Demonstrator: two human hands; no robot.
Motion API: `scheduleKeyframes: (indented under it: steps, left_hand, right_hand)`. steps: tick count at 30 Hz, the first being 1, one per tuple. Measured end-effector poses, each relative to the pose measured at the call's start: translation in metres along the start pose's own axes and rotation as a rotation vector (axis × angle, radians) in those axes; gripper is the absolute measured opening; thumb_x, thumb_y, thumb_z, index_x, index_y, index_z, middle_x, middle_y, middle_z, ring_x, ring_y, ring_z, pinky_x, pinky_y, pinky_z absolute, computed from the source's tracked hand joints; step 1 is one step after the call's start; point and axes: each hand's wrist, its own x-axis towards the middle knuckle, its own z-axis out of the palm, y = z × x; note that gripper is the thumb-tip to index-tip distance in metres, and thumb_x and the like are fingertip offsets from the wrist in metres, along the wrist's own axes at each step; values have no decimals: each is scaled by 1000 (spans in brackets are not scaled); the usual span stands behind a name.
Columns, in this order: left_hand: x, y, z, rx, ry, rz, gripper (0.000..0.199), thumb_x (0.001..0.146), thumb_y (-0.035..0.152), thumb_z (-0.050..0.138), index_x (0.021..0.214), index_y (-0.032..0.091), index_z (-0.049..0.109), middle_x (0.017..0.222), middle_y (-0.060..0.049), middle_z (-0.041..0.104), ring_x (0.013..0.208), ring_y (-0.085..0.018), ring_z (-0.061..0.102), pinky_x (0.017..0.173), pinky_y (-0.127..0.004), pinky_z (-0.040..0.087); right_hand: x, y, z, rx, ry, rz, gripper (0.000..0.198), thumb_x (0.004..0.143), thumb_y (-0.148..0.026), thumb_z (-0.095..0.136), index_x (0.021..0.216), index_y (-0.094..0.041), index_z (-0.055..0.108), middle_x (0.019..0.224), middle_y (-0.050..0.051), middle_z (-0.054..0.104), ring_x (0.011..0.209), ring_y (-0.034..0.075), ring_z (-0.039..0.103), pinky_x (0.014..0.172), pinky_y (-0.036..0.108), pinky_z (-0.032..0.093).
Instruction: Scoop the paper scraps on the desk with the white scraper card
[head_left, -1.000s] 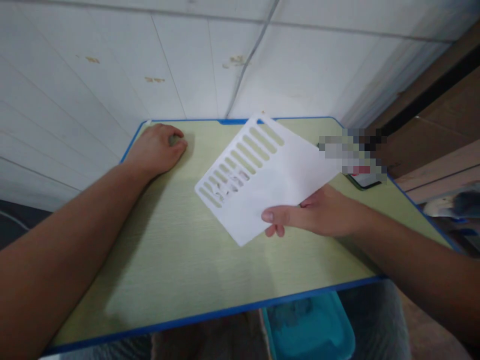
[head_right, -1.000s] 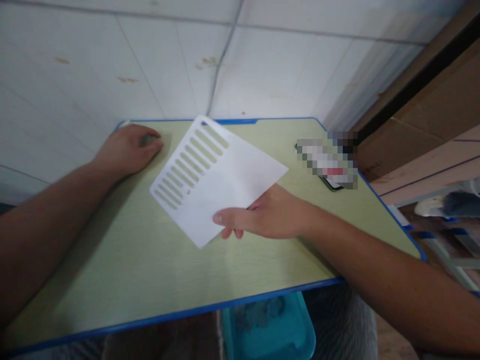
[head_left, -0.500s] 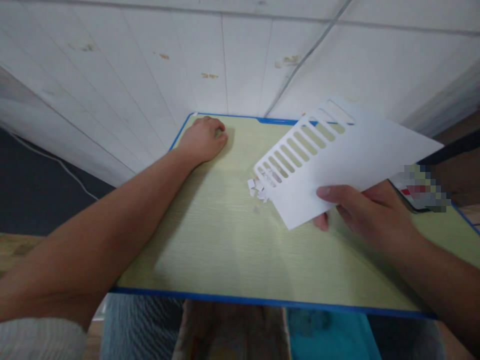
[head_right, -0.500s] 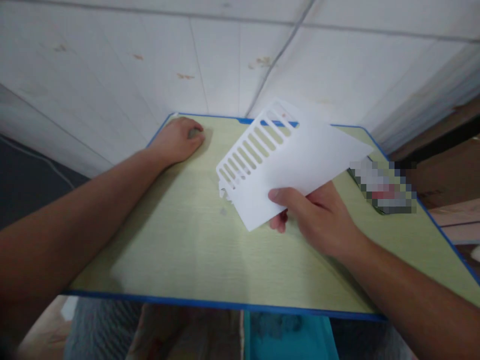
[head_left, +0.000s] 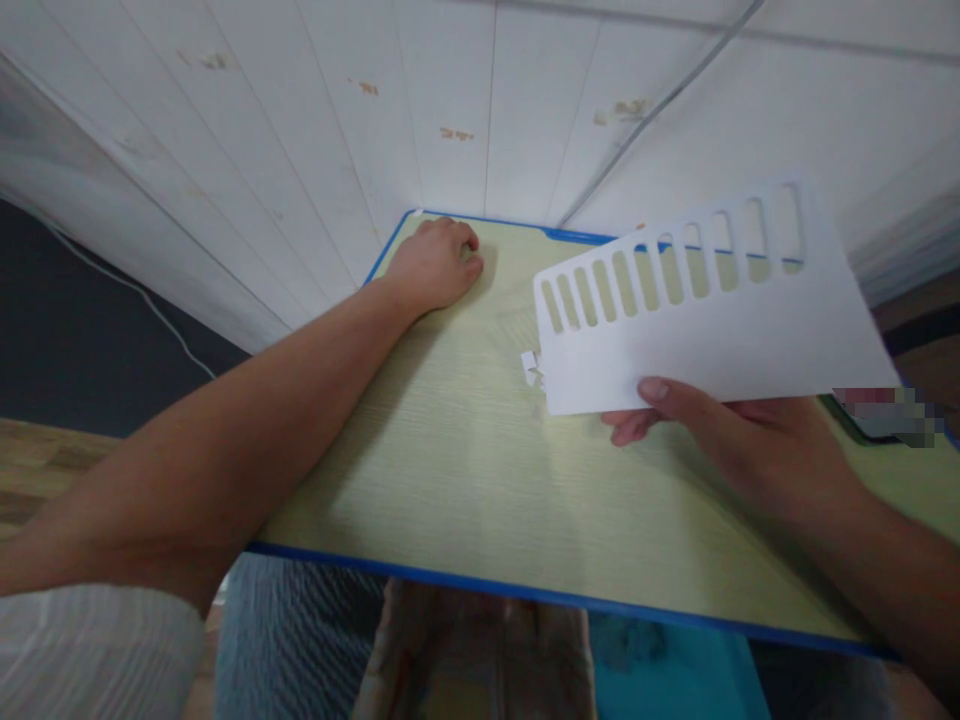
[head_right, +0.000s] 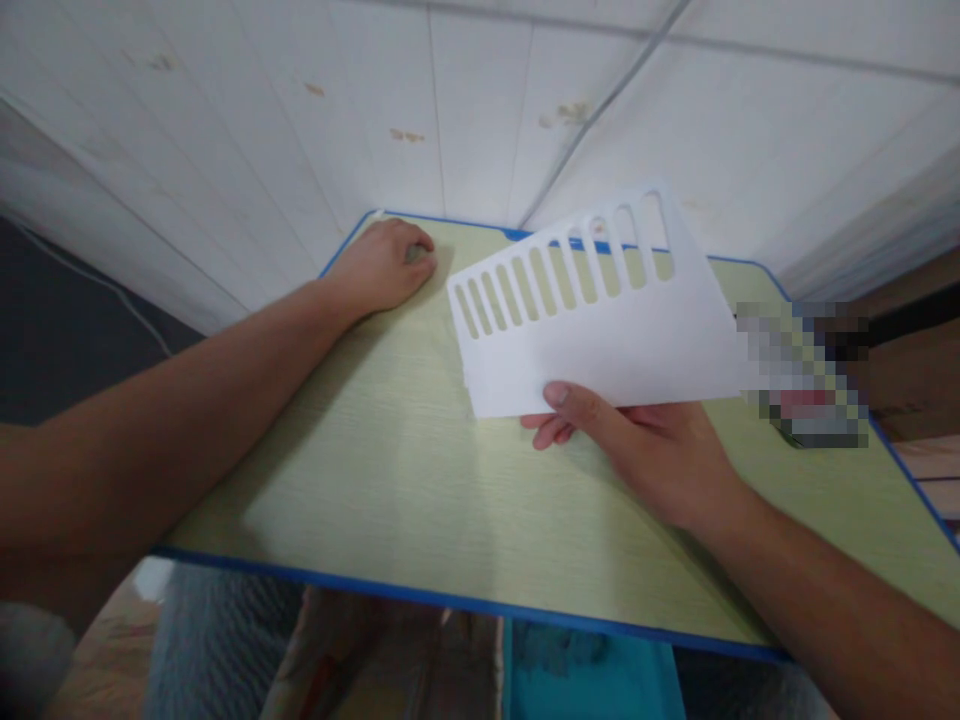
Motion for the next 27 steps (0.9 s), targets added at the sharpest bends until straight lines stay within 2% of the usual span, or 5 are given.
scheduleKeyframes:
  steps: [6,12,15,21,27]
  left_hand:
    - [0,1,-1,-6,-18,-6,48,92,42,59,136,37,78,143,-6,76,145,-38,60,126,-61,47]
    - [-1,2,-3,18,-34,-5,49,95,43,55,137,35,77,147,-6,74,148,-35,57,126,-56,46]
    - [-4,5,-7,28,-41,-18,47,97,46,52,135,37,77,147,-4,74,147,-33,57,126,-54,46]
    - [-7,9,-11,40,-72,-1,57,100,49,46,142,22,72,157,-4,69,140,-26,54,132,-49,37]
    - [-6,9,-11,89,-63,17,60,101,50,44,142,18,73,152,-9,71,137,-25,56,132,-44,39]
  right_hand:
    - [3,-2,4,-157,-85,-21,52,102,-66,77,68,-26,82,74,6,83,67,24,75,70,39,65]
    - [6,-2,-6,-292,-69,-144,51,98,-67,82,62,-31,74,67,2,75,70,26,73,79,45,63]
    - [4,0,-13,-273,-60,-161,44,96,-61,87,65,-32,76,71,1,77,72,27,74,77,45,63]
    - [3,-3,-24,-169,-165,-140,27,88,-43,97,74,-31,77,71,0,76,63,23,71,62,38,63]
    - [5,-13,-26,-32,-331,-34,31,88,-45,97,70,-28,79,68,3,78,62,24,76,55,35,64]
